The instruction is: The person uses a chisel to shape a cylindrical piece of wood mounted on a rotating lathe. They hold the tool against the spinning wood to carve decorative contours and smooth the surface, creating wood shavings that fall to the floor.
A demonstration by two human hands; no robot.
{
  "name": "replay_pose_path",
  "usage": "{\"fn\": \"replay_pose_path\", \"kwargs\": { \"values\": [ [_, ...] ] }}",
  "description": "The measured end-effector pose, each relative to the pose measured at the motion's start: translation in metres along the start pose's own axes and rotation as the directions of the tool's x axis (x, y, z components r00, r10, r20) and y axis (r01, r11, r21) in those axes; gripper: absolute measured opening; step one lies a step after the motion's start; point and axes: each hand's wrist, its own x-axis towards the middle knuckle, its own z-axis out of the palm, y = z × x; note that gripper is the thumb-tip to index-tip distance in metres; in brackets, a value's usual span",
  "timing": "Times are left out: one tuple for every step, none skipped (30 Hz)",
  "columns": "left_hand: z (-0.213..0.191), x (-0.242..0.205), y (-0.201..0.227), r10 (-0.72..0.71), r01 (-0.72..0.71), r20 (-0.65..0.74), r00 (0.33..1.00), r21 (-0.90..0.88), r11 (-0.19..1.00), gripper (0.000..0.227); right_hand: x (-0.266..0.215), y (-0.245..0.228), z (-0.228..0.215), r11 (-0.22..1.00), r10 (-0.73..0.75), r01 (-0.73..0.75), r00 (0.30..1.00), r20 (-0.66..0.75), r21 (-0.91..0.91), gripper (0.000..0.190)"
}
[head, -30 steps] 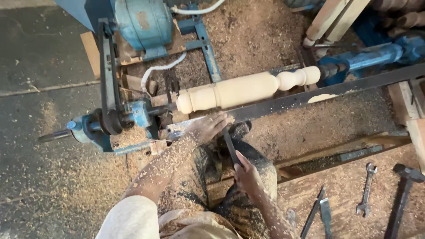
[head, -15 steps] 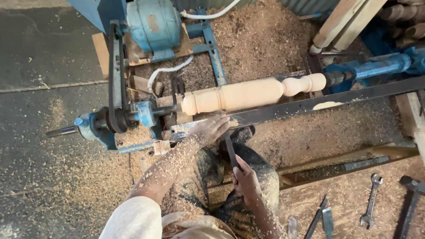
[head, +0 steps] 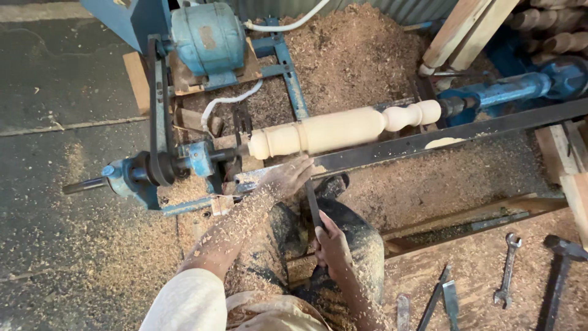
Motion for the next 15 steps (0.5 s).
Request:
{"fn": "replay_pose_path", "kwargs": {
  "values": [
    [-0.003,-0.003,-0.002,0.091,-0.094,0.028,0.995,0.149,0.984,0.045,-0.001,0.003,0.002,1.0,0.016,-0.017,1.0,-0.023,-0.012,0.056],
    [-0.005,-0.005,-0.003,0.1,-0.099,-0.001,0.995,0.109,0.989,0.045,0.0,0.006,0.007,0.999,0.033,-0.034,0.998,-0.047,-0.023,0.056],
    [-0.007,-0.006,-0.001,0.108,-0.106,-0.028,0.994,0.065,0.992,0.046,0.0,0.012,0.012,0.998,0.053,-0.056,0.996,-0.073,-0.032,0.056],
    [-0.01,-0.006,0.0,0.115,-0.114,-0.056,0.992,0.02,0.993,0.047,0.0,0.019,0.02,0.999,0.038,-0.036,0.996,-0.083,0.024,0.057],
    [-0.013,-0.005,0.001,0.133,-0.131,-0.07,0.989,0.032,0.991,0.044,-0.001,0.027,0.03,0.997,0.028,-0.021,0.995,-0.095,0.079,0.058],
    [-0.017,-0.002,0.001,0.151,-0.148,-0.084,0.985,0.043,0.988,0.041,0.0,0.033,0.035,0.991,0.019,-0.004,0.994,-0.107,0.133,0.06],
    [-0.022,0.0,0.001,0.17,-0.165,-0.095,0.981,0.056,0.985,0.039,0.002,0.036,0.036,0.987,0.016,0.003,0.993,-0.115,0.16,0.06],
    [-0.026,0.004,0.004,0.159,-0.154,-0.085,0.984,0.056,0.986,0.039,0.005,0.037,0.037,0.982,0.013,0.01,0.992,-0.123,0.186,0.059],
    [-0.029,0.007,0.006,0.147,-0.143,-0.074,0.986,0.056,0.988,0.04,0.006,0.038,0.039,0.977,0.012,0.017,0.991,-0.13,0.213,0.059],
    [-0.034,0.007,0.007,0.136,-0.132,-0.063,0.989,0.056,0.99,0.041,0.007,0.038,0.039,0.982,0.021,0.002,0.993,-0.118,0.19,0.06],
    [-0.037,0.007,0.008,0.142,-0.138,-0.075,0.987,0.055,0.989,0.04,0.007,0.037,0.034,0.987,0.027,-0.009,0.994,-0.11,0.163,0.06],
    [-0.04,0.006,0.008,0.149,-0.145,-0.088,0.985,0.054,0.988,0.039,0.007,0.035,0.03,0.991,0.034,-0.02,0.994,-0.101,0.136,0.061],
    [-0.041,0.005,0.008,0.153,-0.148,-0.102,0.983,0.054,0.987,0.038,0.008,0.033,0.026,0.992,0.015,-0.004,0.995,-0.095,0.125,0.06],
    [-0.039,0.007,0.007,0.142,-0.14,-0.073,0.987,0.03,0.99,0.038,0.009,0.031,0.021,0.993,-0.003,0.013,0.996,-0.088,0.113,0.059],
    [-0.036,0.009,0.005,0.136,-0.136,-0.038,0.99,0.002,0.991,0.038,0.008,0.031,0.018,0.994,-0.016,0.025,0.996,-0.084,0.108,0.058]
  ]
}}
